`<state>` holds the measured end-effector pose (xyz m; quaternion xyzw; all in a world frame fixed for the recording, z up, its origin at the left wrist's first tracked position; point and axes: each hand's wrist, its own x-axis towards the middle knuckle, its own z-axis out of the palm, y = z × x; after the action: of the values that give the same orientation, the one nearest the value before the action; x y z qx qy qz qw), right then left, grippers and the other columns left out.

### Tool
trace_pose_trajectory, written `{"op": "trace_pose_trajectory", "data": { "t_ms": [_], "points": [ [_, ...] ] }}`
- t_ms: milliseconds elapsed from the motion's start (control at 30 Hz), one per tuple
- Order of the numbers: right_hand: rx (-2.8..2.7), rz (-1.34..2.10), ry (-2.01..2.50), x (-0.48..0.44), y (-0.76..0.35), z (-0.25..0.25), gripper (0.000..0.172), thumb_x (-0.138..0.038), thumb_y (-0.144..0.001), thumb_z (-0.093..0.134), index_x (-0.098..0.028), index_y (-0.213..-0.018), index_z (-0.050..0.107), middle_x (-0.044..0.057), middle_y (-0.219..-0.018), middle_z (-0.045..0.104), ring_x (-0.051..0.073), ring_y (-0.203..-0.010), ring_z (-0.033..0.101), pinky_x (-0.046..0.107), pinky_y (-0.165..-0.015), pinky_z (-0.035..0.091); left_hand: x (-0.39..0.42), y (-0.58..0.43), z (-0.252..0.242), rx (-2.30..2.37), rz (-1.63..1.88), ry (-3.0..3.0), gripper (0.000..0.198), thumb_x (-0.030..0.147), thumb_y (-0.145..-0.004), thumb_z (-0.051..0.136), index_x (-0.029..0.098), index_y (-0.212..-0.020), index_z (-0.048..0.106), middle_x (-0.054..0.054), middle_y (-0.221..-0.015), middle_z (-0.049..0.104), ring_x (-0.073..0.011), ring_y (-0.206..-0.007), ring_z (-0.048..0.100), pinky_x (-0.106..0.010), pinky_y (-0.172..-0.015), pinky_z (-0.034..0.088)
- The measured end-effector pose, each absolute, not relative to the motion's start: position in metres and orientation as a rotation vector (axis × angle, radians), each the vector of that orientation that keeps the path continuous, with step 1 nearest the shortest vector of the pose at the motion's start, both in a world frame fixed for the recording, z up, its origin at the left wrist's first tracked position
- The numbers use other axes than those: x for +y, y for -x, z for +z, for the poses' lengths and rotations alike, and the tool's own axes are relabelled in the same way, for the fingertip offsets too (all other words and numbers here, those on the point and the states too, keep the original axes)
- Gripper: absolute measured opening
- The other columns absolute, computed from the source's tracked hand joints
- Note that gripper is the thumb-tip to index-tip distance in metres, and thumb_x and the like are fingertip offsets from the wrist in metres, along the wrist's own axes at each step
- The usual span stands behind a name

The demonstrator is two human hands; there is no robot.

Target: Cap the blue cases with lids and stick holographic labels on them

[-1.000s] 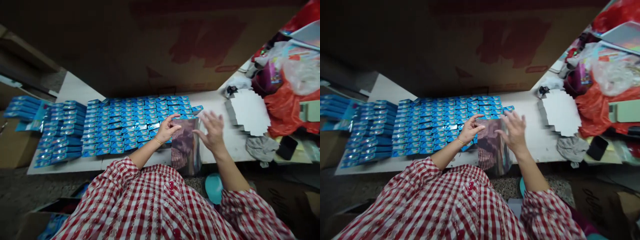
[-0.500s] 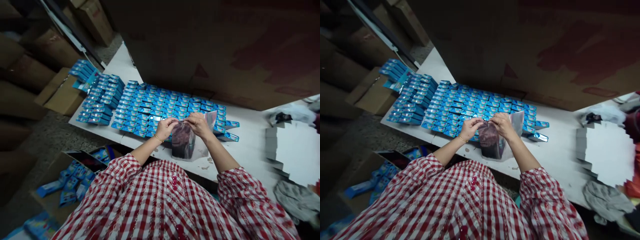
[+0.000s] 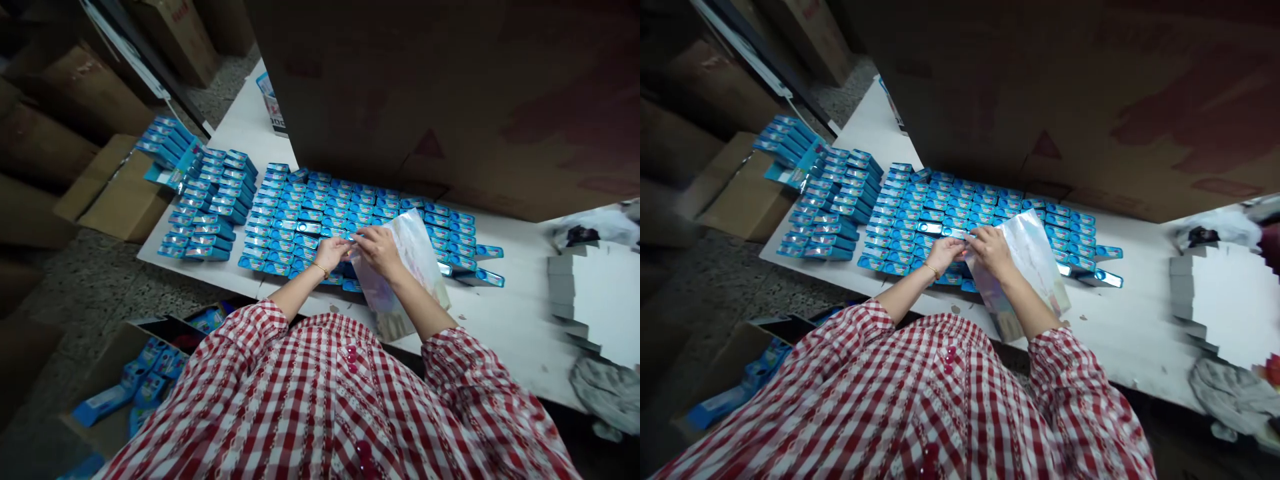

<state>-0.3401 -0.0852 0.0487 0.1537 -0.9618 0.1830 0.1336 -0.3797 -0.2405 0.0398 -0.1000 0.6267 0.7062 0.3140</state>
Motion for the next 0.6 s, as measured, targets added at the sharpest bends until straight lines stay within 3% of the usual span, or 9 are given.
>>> {"op": "trace_pose_trajectory", "data": {
  "t_ms": [267, 433, 600],
  "points": [
    [-2.795, 0.708, -0.269, -0.133, 0.368, 0.041, 0.026, -0.035, -0.089, 0.049, -0.026, -0.104, 0.068, 0.006, -0.093, 0.066, 0.021, -0.092, 0.052, 0.038, -0.083, 0.041, -0.286, 0.417, 0.038, 1.403, 1.857, 0.238, 0.021, 0.025, -0.062, 0.076, 0.011, -0.067, 0.061, 0.001, -0.061, 0.060, -0.0089, -0.062, 0.058, -0.032, -0.073, 0.053],
    [-2.832, 0.579, -0.284, -0.153, 0.376, 0.040, 0.031, -0.025, -0.092, 0.040, -0.026, -0.106, 0.067, 0.008, -0.103, 0.065, 0.020, -0.095, 0.054, 0.039, -0.084, 0.047, -0.300, 0.427, 0.031, 1.291, 1.895, 0.262, 0.016, 0.022, -0.068, 0.072, 0.011, -0.069, 0.061, 0.001, -0.064, 0.060, -0.0080, -0.065, 0.059, -0.036, -0.082, 0.051],
    [-2.864, 0.486, -0.404, -0.161, 0.371, 0.036, 0.033, -0.021, -0.093, 0.036, -0.021, -0.108, 0.065, 0.010, -0.110, 0.064, 0.019, -0.101, 0.057, 0.037, -0.085, 0.050, -0.304, 0.430, 0.027, 1.202, 1.945, 0.310, 0.016, 0.023, -0.068, 0.072, 0.011, -0.070, 0.062, 0.000, -0.066, 0.062, -0.0083, -0.065, 0.060, -0.036, -0.083, 0.051]
  ]
}}
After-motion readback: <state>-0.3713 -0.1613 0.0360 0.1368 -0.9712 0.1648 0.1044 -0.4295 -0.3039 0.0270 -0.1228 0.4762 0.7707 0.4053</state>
